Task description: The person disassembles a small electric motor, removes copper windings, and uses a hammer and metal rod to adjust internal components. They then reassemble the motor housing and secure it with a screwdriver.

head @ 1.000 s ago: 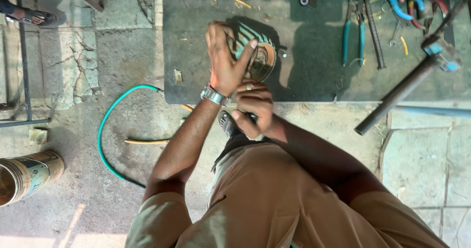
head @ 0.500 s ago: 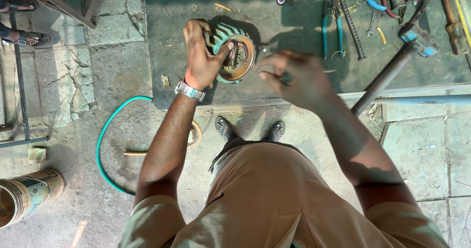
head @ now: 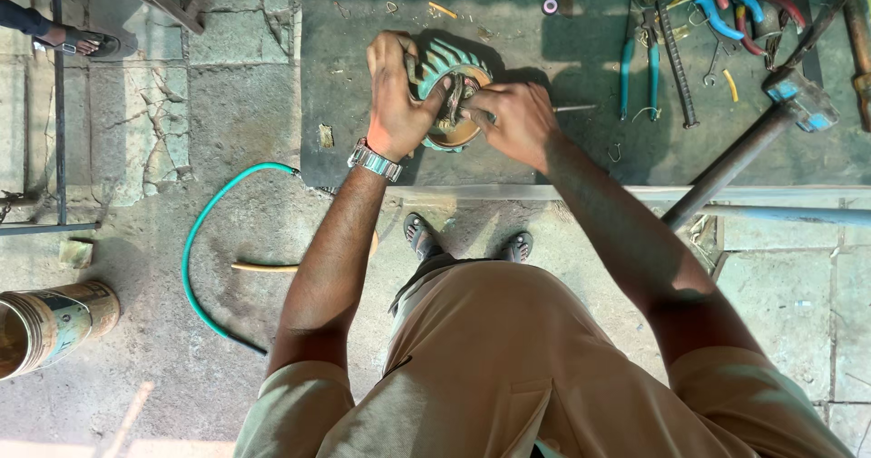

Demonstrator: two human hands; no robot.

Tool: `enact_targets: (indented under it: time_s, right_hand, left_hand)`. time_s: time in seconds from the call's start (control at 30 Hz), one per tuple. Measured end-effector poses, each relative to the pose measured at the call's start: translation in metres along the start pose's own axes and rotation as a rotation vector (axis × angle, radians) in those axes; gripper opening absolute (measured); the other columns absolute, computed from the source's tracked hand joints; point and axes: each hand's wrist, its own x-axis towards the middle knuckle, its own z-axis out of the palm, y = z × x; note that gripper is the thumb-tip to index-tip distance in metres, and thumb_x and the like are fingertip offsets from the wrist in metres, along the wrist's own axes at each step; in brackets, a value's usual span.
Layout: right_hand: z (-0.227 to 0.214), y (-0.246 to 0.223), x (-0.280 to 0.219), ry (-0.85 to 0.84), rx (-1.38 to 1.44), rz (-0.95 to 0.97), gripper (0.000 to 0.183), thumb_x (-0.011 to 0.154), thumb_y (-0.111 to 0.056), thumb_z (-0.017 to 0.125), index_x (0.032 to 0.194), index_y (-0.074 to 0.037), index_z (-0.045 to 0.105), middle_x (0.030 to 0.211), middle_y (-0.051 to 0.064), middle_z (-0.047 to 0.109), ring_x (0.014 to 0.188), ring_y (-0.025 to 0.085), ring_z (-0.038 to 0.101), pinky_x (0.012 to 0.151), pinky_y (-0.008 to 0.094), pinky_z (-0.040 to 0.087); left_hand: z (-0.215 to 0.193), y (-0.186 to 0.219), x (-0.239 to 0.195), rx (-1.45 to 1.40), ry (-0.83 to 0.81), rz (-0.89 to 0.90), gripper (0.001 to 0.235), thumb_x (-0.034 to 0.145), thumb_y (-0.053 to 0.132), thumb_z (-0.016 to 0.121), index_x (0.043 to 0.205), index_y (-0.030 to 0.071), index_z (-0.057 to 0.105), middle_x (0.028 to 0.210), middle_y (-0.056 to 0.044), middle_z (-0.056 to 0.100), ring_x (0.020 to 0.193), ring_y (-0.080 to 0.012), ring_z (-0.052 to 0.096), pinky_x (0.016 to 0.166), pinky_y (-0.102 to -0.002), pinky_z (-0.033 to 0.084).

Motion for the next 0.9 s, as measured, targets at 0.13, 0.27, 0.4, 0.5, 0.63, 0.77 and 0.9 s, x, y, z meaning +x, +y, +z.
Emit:
enact_targets:
  time_s: [0.13,0.27,0.4,0.5,0.63,0.77,0.9]
  right_hand:
    - [0.005,-0.008,-0.002,0.334,0.16,-0.06,0.011,0.095,-0.002,0.069,0.105,-0.005,0.073,0.106,0.012,0.077,0.089,0.025,0.076,0.075,0.037,0.061]
    - [-0.035,-0.014,0.002,0.553,0.3,0.079,0.007,0.101,0.003,0.074,0.102,-0.004,0.072,0.095,0.01,0.076,0.083,0.02,0.074,0.073,0.034,0.06]
    - [-0.088,-0.022,-0.01,0.1,0.227,0.002,0.009,0.099,-0.006,0.074,0.107,-0.008,0.075,0.1,0.011,0.078,0.077,0.022,0.075,0.068,0.034,0.058]
    - [-0.09,-0.032,-0.038,-0.285,0.166,0.158,0.026,0.09,-0.012,0.071,0.115,-0.012,0.078,0.098,0.012,0.078,0.066,0.025,0.074,0.066,0.039,0.056]
    - [-0.051,-0.038,-0.044,-0.065,0.178,0.165,0.018,0.092,-0.014,0.073,0.109,-0.009,0.078,0.097,0.014,0.077,0.077,0.027,0.075,0.075,0.041,0.058]
    - [-0.019,-0.038,-0.014,0.231,0.257,0.316,0.01,0.091,-0.013,0.074,0.1,-0.006,0.073,0.094,0.01,0.077,0.084,0.026,0.076,0.074,0.04,0.059]
    - [-0.007,-0.044,0.005,0.311,0.108,0.388,0.019,0.087,-0.015,0.081,0.095,-0.003,0.069,0.093,0.012,0.074,0.078,0.031,0.073,0.068,0.044,0.055]
  left_hand:
    - [-0.001,0.002,0.003,-0.007,-0.02,0.01,0.05,0.08,0.006,0.084,0.113,0.001,0.047,0.11,-0.014,0.045,0.108,-0.0323,0.043,0.095,-0.043,0.041]
    - [-0.001,0.003,-0.005,0.007,0.001,0.032,0.051,0.082,0.007,0.084,0.115,0.0,0.046,0.114,-0.014,0.045,0.112,-0.0326,0.043,0.098,-0.043,0.041]
    - [-0.003,0.0,0.001,-0.001,-0.016,0.005,0.05,0.083,0.007,0.086,0.113,0.001,0.047,0.111,-0.014,0.045,0.109,-0.032,0.043,0.096,-0.043,0.041]
    - [0.002,-0.003,0.004,-0.003,-0.02,-0.004,0.049,0.083,0.007,0.086,0.113,0.002,0.047,0.11,-0.013,0.046,0.107,-0.0319,0.043,0.095,-0.043,0.041]
    - [0.005,-0.009,0.007,-0.019,-0.027,-0.048,0.049,0.082,0.007,0.085,0.112,0.002,0.046,0.109,-0.013,0.045,0.108,-0.0315,0.043,0.093,-0.043,0.041]
    - [0.004,-0.009,0.012,-0.014,-0.025,-0.028,0.049,0.081,0.006,0.085,0.111,0.003,0.046,0.108,-0.013,0.045,0.107,-0.0311,0.043,0.093,-0.043,0.041]
    - [0.003,-0.008,0.009,-0.019,-0.027,-0.037,0.048,0.081,0.006,0.085,0.111,0.002,0.047,0.108,-0.013,0.046,0.106,-0.0308,0.043,0.092,-0.042,0.041]
